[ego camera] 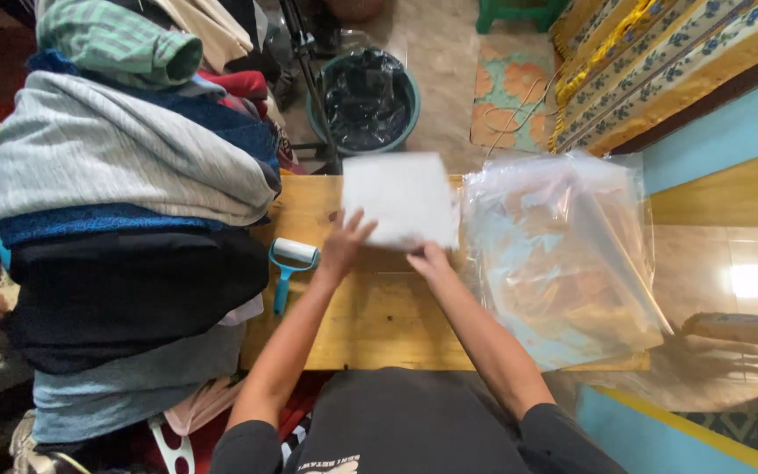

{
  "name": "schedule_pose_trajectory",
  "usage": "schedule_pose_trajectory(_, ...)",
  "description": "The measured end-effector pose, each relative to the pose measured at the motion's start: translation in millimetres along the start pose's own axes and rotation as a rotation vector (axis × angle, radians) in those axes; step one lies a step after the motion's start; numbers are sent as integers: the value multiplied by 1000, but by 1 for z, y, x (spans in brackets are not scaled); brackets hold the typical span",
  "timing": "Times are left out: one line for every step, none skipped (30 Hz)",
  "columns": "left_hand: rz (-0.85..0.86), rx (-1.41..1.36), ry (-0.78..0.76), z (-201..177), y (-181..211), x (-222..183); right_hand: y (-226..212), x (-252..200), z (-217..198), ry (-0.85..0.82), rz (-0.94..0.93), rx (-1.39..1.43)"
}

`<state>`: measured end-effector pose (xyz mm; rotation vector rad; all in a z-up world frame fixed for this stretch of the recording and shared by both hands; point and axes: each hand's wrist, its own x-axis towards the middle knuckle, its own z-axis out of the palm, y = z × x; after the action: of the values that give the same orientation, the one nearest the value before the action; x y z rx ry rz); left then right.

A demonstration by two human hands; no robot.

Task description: Using a lint roller to clean a pair of white pants and then folding them neatly on a wooden surface.

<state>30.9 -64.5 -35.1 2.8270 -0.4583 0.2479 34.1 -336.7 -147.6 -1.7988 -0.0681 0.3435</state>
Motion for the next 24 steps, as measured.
schedule_pose_trajectory(-4,-1,-7,26,-1,-24,16,-5,11,-4,7,2)
schedule_pose_trajectory(-27,-41,-95,51,-2,-49,32,-10,22,174,461,567)
schedule_pose_trajectory(-47,-79,-178,76,-3,-69,47,-11,32,356,911,1131)
schedule_pose_trajectory(-48,-79,-181,68,1,-77,10,-25,27,356,914,1133)
schedule_pose_trajectory(-77,-89,-182,62,8,-86,-27,-40,21,331,867,1077)
schedule_pose_trajectory(-105,-99,-183,56,15,-95,-64,-56,15,307,820,1022)
schedule_pose_trajectory(-107,-103,-194,59,15,-101,-58,-61,17,311,831,1022)
schedule_pose_trajectory(-110,-100,-207,62,15,-107,-53,-67,19,317,822,915)
schedule_pose_trajectory(-108,-92,-202,66,10,-100,-51,-59,17,317,792,808)
schedule_pose_trajectory(-106,-90,-195,64,8,-102,-48,-66,20,316,784,808)
schedule_pose_trajectory(-93,-94,-199,62,7,-105,-43,-74,23,415,783,798)
schedule_pose_trajectory(-79,-99,-203,61,5,-107,-39,-81,25,514,782,787)
schedule_pose_trajectory(-83,-99,-205,47,11,-108,-47,-89,24,511,785,785)
schedule_pose_trajectory(-102,-106,-299,33,16,-108,-55,-98,23,486,801,715)
schedule_pose_trajectory(-122,-112,-387,20,19,-105,-64,-102,21,458,809,644)
schedule_pose_trajectory(-126,-111,-383,16,20,-110,-65,-108,16,452,807,642)
schedule_pose_trajectory(-110,-165,-227,11,19,-116,-65,-114,13,374,859,530)
schedule_pose_trajectory(-92,-219,-72,6,18,-121,-66,-119,9,295,906,417)
schedule_pose_trajectory(-92,-216,-72,6,3,-129,-75,-124,-4,294,906,419)
schedule_pose_trajectory(-190,-118,117,7,-12,-137,-84,-130,-17,77,782,-75)
schedule_pose_trajectory(-287,-20,310,8,-27,-142,-93,-133,-33,-138,617,-559)
schedule_pose_trajectory(-285,-17,314,-5,-24,-138,-93,-118,-32,-136,613,-559)
schedule_pose_trajectory(-496,-44,373,-21,-21,-140,-91,-111,-28,2,410,-675)
schedule_pose_trajectory(-708,-68,432,-36,-18,-142,-89,-104,-23,140,203,-784)
